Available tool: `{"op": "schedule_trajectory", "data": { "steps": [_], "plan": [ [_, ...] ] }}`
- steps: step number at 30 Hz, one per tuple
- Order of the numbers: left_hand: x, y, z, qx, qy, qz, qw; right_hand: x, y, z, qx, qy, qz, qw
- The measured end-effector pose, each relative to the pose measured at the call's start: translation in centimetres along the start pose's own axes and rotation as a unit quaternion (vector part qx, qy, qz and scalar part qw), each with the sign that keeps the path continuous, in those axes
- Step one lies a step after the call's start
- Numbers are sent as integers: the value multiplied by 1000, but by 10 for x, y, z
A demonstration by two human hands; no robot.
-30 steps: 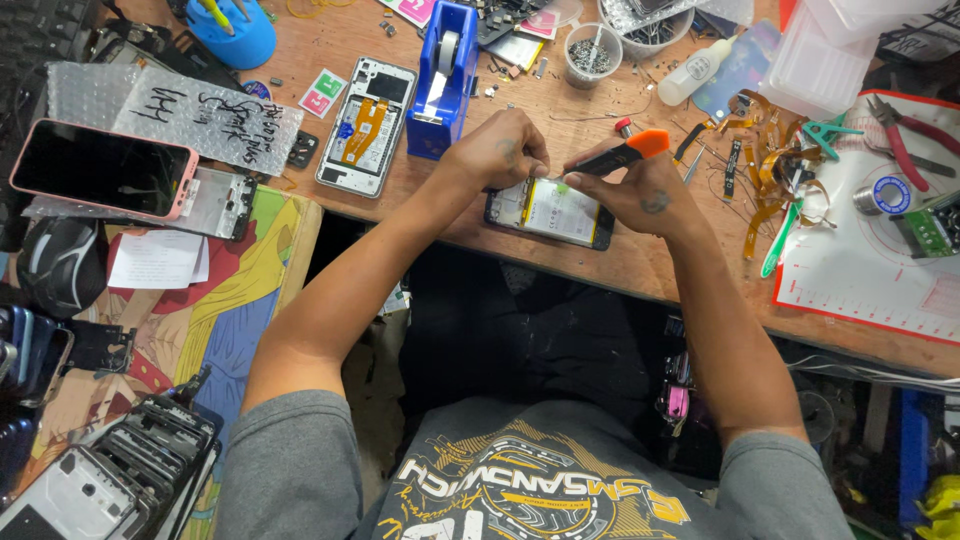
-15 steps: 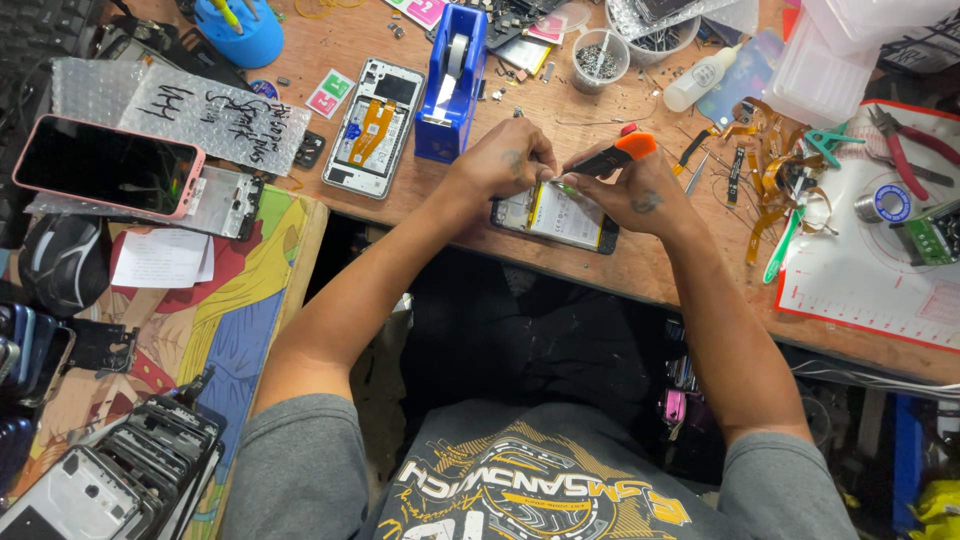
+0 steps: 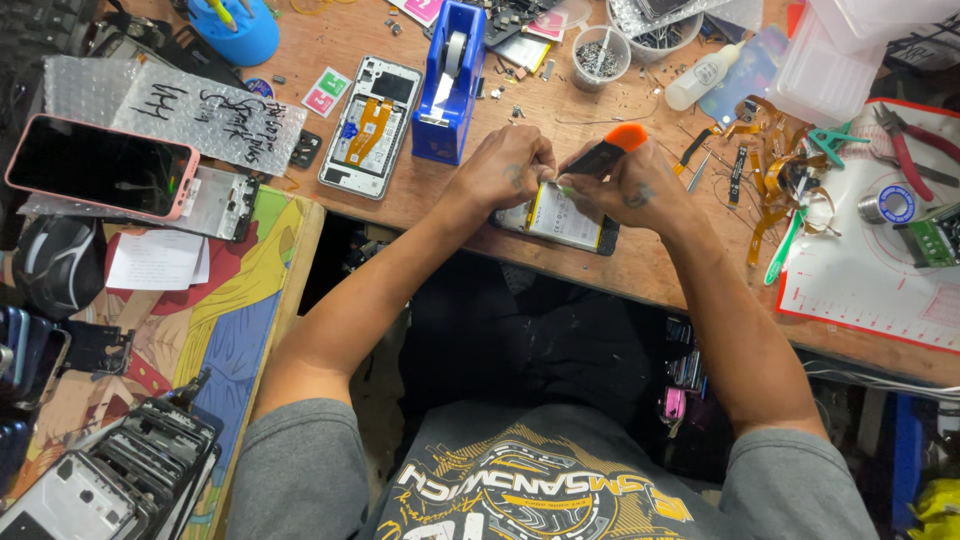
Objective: The person uses a screwdriver to remove screws from a smartphone chassis, then uses a plastic pry tool to lift and remove the battery. The phone remains open on the workbench with the battery exposed.
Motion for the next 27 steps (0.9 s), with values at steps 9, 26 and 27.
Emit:
{"op": "schedule_trajectory", "data": {
  "steps": [9,26,27],
  "plan": [
    [4,-1,-3,-7,25,-9,1000,-4,-7,7,28,38,2,999],
    [5,-1,-10,-40,57,-43,997,-12,25,-4,54,-59,-134,988],
    [4,-3,-11,-31,41,-23,998,-13,24,-2,2,-47,-140,989]
  ]
}}
Point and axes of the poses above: each hand's wrist, its own x-axis away from the middle knuckle, its own z-axis out of the back of the hand, y = z × x, the point moved 5 cm from there along -x, towards the middle knuckle, and after that the axes turned 10 degrees about z, right-handed, at the moved point
